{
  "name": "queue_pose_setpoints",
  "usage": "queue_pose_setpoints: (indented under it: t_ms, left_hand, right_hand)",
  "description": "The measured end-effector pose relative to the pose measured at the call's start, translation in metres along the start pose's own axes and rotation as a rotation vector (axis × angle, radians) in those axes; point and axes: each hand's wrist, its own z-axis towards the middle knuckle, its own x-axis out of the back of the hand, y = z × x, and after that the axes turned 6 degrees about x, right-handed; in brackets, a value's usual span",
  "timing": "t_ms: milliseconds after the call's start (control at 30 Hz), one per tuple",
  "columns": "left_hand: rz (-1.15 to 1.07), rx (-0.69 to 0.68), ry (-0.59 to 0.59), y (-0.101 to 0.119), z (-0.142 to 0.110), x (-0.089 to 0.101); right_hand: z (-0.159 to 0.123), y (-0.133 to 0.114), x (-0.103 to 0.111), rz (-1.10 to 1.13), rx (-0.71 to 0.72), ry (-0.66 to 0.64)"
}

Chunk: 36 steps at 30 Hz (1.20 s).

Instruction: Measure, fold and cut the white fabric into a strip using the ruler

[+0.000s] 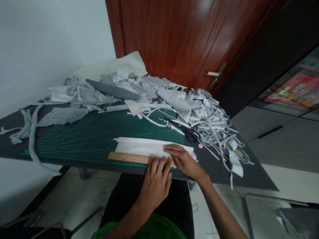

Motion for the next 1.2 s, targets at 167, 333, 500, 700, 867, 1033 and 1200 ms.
queue_pose_setpoints:
  t_ms: [167, 333, 500, 700, 867, 1033, 1200]
  left_hand:
    - [0.057, -0.03, -0.062, -0.001, 0.002, 0.007]
    - [0.037, -0.024, -0.095, 0.001, 0.004, 0.009]
    - [0.016, -0.02, -0.109, 0.0, 0.003, 0.009]
    - [0.033, -0.004, -0.127, -0.001, 0.008, 0.01]
    - [0.054, -0.015, -0.192, -0.006, 0.021, 0.017]
    - [-0.064, -0.034, -0.245, -0.015, 0.034, 0.026]
    - [-0.146, -0.037, -0.27, -0.028, 0.037, 0.029]
  right_hand:
    - [-0.004, 0.024, 0.015, -0.108, -0.003, 0.003]
    - [-0.013, 0.034, 0.021, -0.276, -0.062, 0.001]
    - [-0.025, 0.034, 0.028, -0.367, -0.132, 0.045]
    - [-0.037, 0.036, 0.031, -0.437, -0.175, 0.128]
    - [-0.03, 0.037, 0.042, -0.462, -0.179, 0.073]
    - [-0.012, 0.036, 0.055, -0.322, -0.148, -0.043]
    - [-0.002, 0.037, 0.049, -0.266, -0.103, -0.072]
